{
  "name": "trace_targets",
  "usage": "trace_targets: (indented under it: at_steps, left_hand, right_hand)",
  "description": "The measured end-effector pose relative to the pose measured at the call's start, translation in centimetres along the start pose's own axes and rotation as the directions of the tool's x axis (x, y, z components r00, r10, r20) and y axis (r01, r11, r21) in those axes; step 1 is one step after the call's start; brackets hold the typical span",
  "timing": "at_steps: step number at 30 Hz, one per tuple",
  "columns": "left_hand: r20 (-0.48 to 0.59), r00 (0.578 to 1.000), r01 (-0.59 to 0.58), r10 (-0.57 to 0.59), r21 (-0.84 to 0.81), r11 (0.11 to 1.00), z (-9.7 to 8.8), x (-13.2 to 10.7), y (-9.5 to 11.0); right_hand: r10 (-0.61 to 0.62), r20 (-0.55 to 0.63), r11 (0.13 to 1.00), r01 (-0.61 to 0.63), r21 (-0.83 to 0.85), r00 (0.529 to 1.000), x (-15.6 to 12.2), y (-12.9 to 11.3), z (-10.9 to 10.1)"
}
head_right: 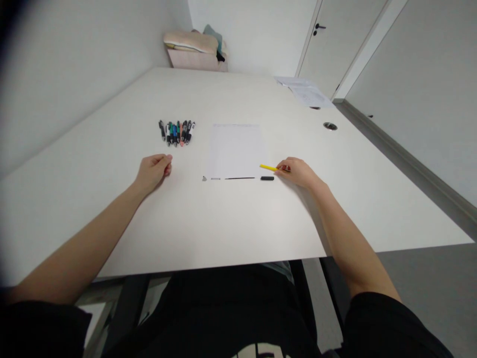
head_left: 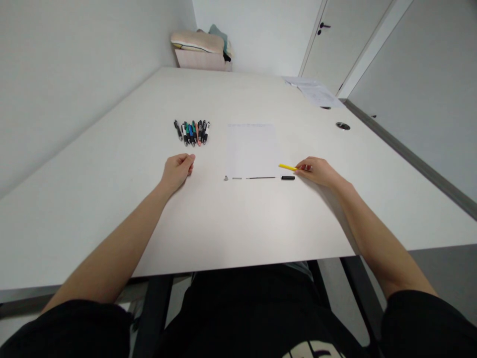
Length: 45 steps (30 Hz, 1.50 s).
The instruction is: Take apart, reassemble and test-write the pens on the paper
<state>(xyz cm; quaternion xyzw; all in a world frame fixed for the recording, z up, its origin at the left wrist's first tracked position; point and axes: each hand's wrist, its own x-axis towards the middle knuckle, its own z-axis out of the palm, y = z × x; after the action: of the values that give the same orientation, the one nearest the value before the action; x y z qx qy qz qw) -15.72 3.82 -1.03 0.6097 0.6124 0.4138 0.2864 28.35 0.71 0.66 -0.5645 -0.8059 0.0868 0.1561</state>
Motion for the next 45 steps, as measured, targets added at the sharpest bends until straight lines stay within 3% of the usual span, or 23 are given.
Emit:
trace_targets:
  at_steps: [8, 12, 14, 17, 21, 24, 27, 31, 37, 42, 45]
  left_hand:
    - [0.004, 0.992, -0.124, 0.125, 0.131, 0.984, -0.2, -0.8, 0.2]
    - [-0.046, 0.968, -0.222, 0.248, 0.307, 0.925, -0.3, -1.5, 2.6]
    - [-0.004, 0.940, -0.318, 0.342, 0.355, 0.879, 0.2, -1.9, 4.6]
    - [0.207, 0.866, -0.501, 0.456, 0.383, 0.776, 2.2, -2.5, 8.0]
    - [0.527, 0.716, -0.675, 0.457, 0.357, 0.646, 7.1, -3.9, 11.5]
    - [0.627, 0.631, -0.751, 0.458, 0.342, 0.565, 11.0, -4.9, 12.8]
    - [0.656, 0.623, -0.756, 0.426, 0.363, 0.545, 13.9, -5.6, 13.5]
    - [0.656, 0.639, -0.746, 0.401, 0.402, 0.530, 15.8, -6.1, 14.2]
    - [0.638, 0.635, -0.765, 0.436, 0.443, 0.467, 16.7, -6.2, 14.6]
    - [0.617, 0.655, -0.749, 0.436, 0.454, 0.482, 17.1, -5.9, 14.7]
    - [0.632, 0.633, -0.766, 0.448, 0.426, 0.482, 17.3, -5.7, 14.7]
  right_hand:
    - [0.058, 0.014, 0.998, -0.058, -0.010, 0.998, -0.1, -0.2, -0.1]
    - [0.056, -0.007, 0.998, -0.056, -0.001, 0.998, -0.2, -0.5, -0.5]
    - [0.045, -0.044, 0.999, -0.044, 0.009, 0.998, -0.2, -0.6, -0.5]
    - [0.012, -0.107, 1.000, -0.009, 0.029, 0.994, 0.0, -0.7, -0.4]
    - [-0.044, -0.187, 0.997, 0.055, 0.055, 0.981, 0.0, -0.9, -0.2]
    - [-0.096, -0.232, 0.992, 0.113, 0.058, 0.968, 0.0, -1.4, -0.2]
    - [-0.124, -0.256, 0.988, 0.144, 0.061, 0.959, 0.0, -1.9, -0.2]
    - [-0.131, -0.249, 0.988, 0.148, 0.053, 0.960, 0.0, -2.1, 0.1]
    - [-0.137, -0.261, 0.985, 0.159, 0.064, 0.955, 0.1, -2.3, 0.1]
    - [-0.125, -0.261, 0.989, 0.142, 0.048, 0.957, 0.1, -2.3, 0.1]
    - [-0.119, -0.269, 0.990, 0.136, 0.046, 0.956, 0.1, -2.1, 0.1]
